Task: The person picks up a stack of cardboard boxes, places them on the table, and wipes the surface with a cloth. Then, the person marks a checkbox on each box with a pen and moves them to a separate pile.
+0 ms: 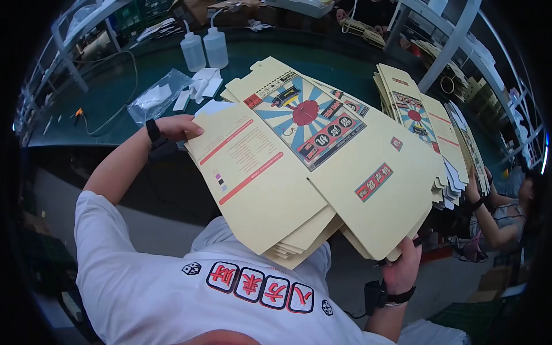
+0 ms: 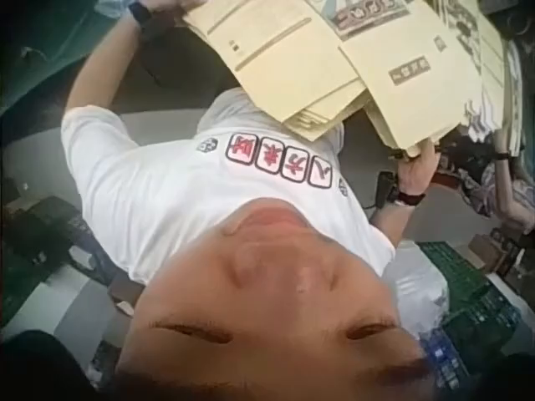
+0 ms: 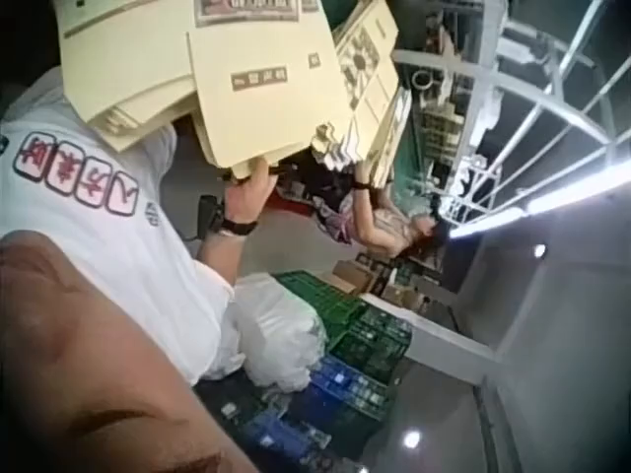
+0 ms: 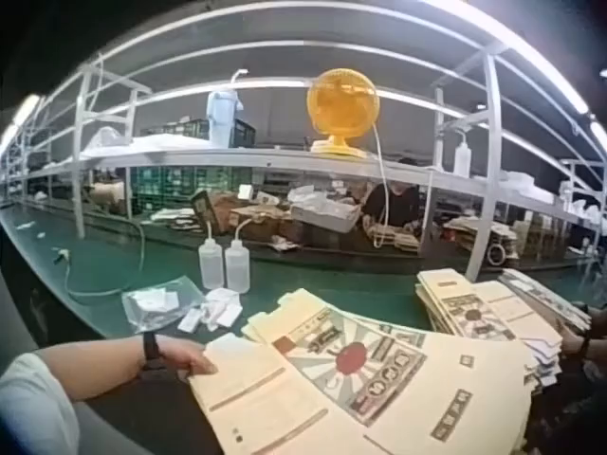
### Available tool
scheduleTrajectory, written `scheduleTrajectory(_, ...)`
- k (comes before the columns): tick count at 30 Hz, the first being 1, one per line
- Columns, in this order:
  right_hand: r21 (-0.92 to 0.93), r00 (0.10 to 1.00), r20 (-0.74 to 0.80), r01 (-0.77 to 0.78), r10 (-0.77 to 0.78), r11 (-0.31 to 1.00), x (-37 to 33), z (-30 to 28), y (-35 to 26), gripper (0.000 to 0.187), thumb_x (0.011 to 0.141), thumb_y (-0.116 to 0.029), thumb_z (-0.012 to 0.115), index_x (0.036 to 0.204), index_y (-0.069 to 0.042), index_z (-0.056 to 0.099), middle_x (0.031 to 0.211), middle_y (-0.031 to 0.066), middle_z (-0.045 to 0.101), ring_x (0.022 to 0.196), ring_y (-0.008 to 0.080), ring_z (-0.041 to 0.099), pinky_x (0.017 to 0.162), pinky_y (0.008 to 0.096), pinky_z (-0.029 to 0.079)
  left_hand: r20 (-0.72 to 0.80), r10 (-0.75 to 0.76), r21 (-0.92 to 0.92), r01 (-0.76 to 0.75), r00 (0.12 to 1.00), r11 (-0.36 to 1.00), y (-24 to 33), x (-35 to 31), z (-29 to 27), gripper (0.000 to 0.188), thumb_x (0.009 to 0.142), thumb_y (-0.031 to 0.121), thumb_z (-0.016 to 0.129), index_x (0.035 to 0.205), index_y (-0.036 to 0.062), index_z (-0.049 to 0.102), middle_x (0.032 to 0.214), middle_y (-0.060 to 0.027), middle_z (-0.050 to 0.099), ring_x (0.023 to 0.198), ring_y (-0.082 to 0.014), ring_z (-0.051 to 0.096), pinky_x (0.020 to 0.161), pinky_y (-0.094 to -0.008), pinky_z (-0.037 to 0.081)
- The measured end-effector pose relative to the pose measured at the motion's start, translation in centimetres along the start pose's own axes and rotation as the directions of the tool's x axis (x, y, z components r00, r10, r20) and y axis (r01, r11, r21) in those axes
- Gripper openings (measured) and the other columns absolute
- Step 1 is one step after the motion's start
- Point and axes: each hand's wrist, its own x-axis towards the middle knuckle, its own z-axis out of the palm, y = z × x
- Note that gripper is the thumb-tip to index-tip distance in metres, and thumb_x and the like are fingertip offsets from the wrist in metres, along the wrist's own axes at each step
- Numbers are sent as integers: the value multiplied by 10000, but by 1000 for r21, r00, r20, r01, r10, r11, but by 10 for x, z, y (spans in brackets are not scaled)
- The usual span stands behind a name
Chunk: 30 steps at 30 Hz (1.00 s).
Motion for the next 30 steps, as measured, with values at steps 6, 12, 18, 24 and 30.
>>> scheduleTrajectory(6,82,978,83,-199,192,977,18,-19,-16,189,1031,-186,578,1131,-41,645,892,3,698,600,48,588,417,197,368,-235,5,-305,-79,972,949,-25,-78,83,677,907,266,820,1453,1,519,1378,-115,666,1223,-208,659,1086,-345,496)
scheduleTrajectory(12,-3,953,216,-215,211,977,37,-14,-21,201,1018,-187,589,1140,-40,652,874,-13,696,581,40,581,421,193,355,-337,48,-508,-225,940,832,-91,-106,143,647,901,188,801,1455,-1,524,1356,-137,680,1233,-247,673,1098,-394,509)
scheduleTrajectory(18,-127,939,267,-189,217,974,71,26,-48,241,1046,-233,589,1158,-36,670,862,-31,704,569,33,582,423,188,338,-331,-88,-756,-208,939,620,-135,-123,144,649,915,134,745,1486,-21,479,1388,-177,660,1255,-307,668,1117,-461,509)
scheduleTrajectory(24,-133,845,412,-314,341,940,163,49,-31,282,1069,-241,581,1202,-8,668,972,24,736,753,86,686,631,234,552,-377,-104,-785,-258,920,562,-134,-144,183,673,934,142,676,1526,-27,404,1446,-221,606,1297,-349,638,1144,-543,475)
scheduleTrajectory(30,-168,600,596,-558,534,813,248,138,-29,303,1057,-179,598,1264,34,659,1198,144,750,1041,176,743,908,338,614,-445,-176,-832,-333,878,444,-96,-175,230,722,956,164,678,1569,6,331,1492,-229,554,1356,-354,586,1160,-543,457)
